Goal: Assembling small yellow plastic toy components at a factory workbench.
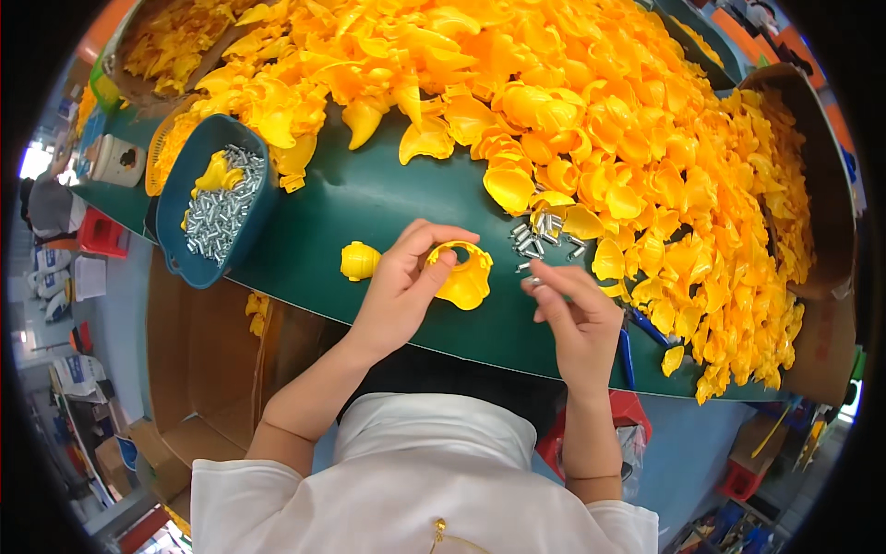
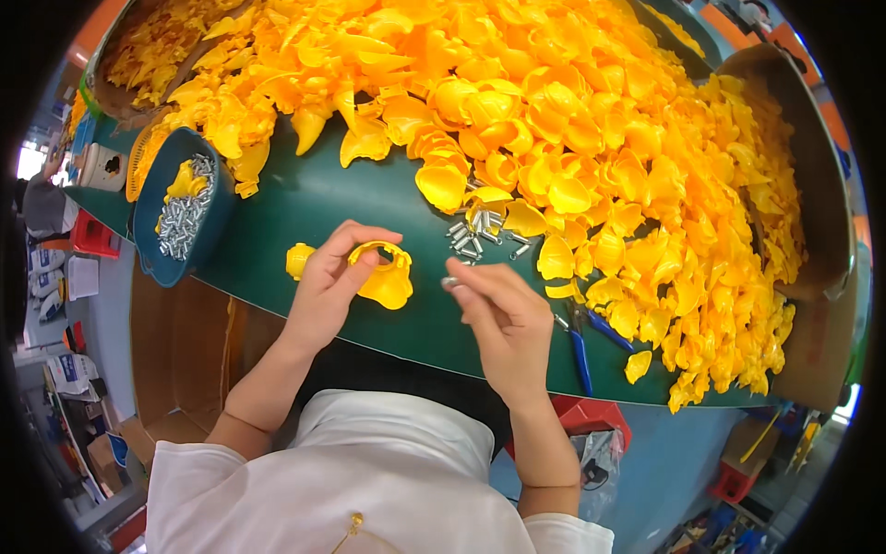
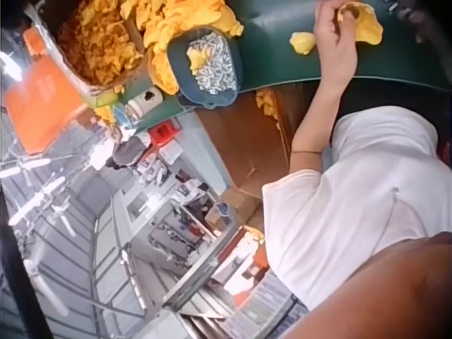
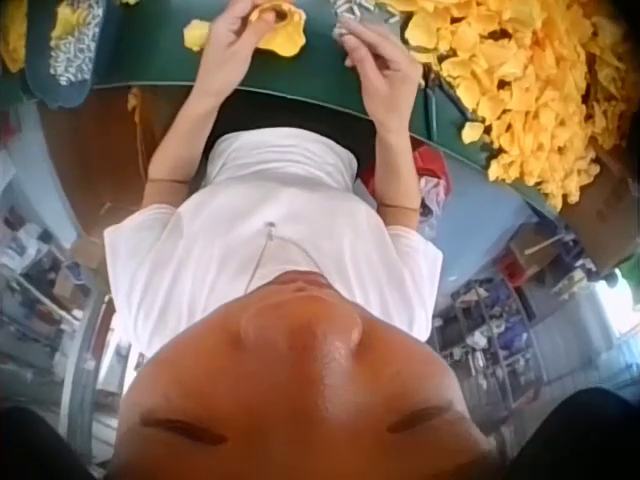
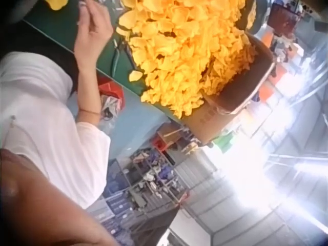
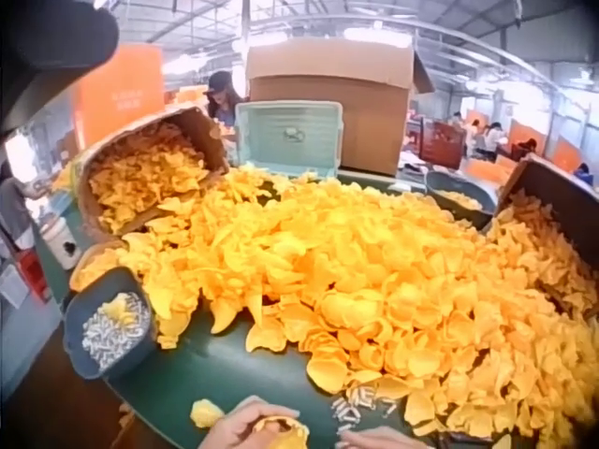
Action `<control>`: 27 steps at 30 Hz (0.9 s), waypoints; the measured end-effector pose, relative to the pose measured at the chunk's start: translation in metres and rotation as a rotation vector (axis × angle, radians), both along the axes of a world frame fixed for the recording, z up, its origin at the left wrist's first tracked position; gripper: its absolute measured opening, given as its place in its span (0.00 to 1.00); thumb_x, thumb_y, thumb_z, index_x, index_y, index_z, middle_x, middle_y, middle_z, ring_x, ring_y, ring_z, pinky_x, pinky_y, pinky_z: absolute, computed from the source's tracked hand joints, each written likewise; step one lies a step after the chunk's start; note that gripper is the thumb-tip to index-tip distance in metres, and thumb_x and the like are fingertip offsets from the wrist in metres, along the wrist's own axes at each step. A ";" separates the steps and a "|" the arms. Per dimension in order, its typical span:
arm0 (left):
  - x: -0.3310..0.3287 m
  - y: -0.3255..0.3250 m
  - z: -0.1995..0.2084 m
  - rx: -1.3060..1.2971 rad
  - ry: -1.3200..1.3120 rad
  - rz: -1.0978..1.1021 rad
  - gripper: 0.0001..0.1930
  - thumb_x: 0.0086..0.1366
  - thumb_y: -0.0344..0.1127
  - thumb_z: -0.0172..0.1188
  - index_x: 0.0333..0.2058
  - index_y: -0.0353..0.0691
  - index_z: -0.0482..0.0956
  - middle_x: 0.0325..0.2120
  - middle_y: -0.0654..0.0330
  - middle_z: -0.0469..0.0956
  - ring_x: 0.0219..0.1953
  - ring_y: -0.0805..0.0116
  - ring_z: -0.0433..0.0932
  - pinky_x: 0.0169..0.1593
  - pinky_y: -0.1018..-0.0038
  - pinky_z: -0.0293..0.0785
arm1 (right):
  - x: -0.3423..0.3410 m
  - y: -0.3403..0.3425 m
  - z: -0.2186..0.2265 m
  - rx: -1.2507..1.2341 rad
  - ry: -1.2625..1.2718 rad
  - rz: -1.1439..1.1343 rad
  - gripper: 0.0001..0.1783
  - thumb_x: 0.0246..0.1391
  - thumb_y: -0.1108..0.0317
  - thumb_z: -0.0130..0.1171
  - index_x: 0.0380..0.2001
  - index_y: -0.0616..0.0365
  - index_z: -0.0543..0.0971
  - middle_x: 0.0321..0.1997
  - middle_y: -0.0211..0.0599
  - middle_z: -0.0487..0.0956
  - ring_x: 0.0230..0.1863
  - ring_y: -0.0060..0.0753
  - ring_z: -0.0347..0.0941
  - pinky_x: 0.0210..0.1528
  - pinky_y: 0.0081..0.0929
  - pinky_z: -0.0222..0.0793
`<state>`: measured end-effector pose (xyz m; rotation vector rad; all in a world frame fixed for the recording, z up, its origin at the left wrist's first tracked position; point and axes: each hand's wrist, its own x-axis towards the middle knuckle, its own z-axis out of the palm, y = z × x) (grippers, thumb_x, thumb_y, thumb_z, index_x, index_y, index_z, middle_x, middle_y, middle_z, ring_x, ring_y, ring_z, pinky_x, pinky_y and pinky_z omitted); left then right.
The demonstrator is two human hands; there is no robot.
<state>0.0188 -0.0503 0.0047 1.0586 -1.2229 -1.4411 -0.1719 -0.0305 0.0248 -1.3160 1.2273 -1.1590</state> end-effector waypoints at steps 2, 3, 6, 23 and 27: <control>-0.001 -0.001 -0.003 -0.004 -0.059 -0.052 0.10 0.65 0.29 0.47 0.42 0.35 0.74 0.35 0.63 0.66 0.39 0.77 0.69 0.45 0.82 0.64 | 0.003 0.003 -0.002 0.065 -0.069 0.002 0.10 0.52 0.80 0.54 0.39 0.67 0.77 0.32 0.37 0.76 0.30 0.20 0.73 0.27 0.11 0.65; -0.001 -0.002 -0.005 -0.019 -0.119 -0.090 0.10 0.65 0.29 0.47 0.42 0.35 0.75 0.35 0.63 0.66 0.39 0.77 0.68 0.45 0.82 0.64 | 0.004 0.003 -0.003 0.133 -0.143 -0.002 0.10 0.51 0.80 0.55 0.38 0.68 0.76 0.31 0.38 0.77 0.31 0.21 0.74 0.27 0.11 0.66; -0.005 -0.003 -0.002 -0.089 -0.261 -0.096 0.09 0.66 0.28 0.46 0.40 0.36 0.75 0.35 0.63 0.66 0.39 0.77 0.68 0.44 0.81 0.63 | 0.005 0.000 -0.007 0.218 -0.245 0.036 0.10 0.48 0.80 0.58 0.37 0.69 0.76 0.32 0.39 0.77 0.32 0.21 0.75 0.28 0.12 0.68; 0.057 -0.237 0.170 -0.176 -0.279 -0.059 0.27 0.63 0.47 0.49 0.55 0.39 0.54 0.51 0.53 0.53 0.50 0.54 0.58 0.50 0.65 0.62 | 0.010 0.014 -0.039 -0.122 0.135 0.062 0.06 0.43 0.79 0.62 0.28 0.65 0.78 0.24 0.31 0.76 0.22 0.14 0.68 0.25 0.11 0.62; 0.095 -0.242 0.133 -0.447 -0.467 0.106 0.20 0.65 0.46 0.45 0.50 0.41 0.69 0.41 0.62 0.76 0.40 0.70 0.74 0.44 0.73 0.71 | 0.006 0.017 -0.036 -0.182 0.178 0.055 0.05 0.43 0.78 0.62 0.26 0.64 0.78 0.23 0.31 0.76 0.22 0.17 0.68 0.26 0.14 0.63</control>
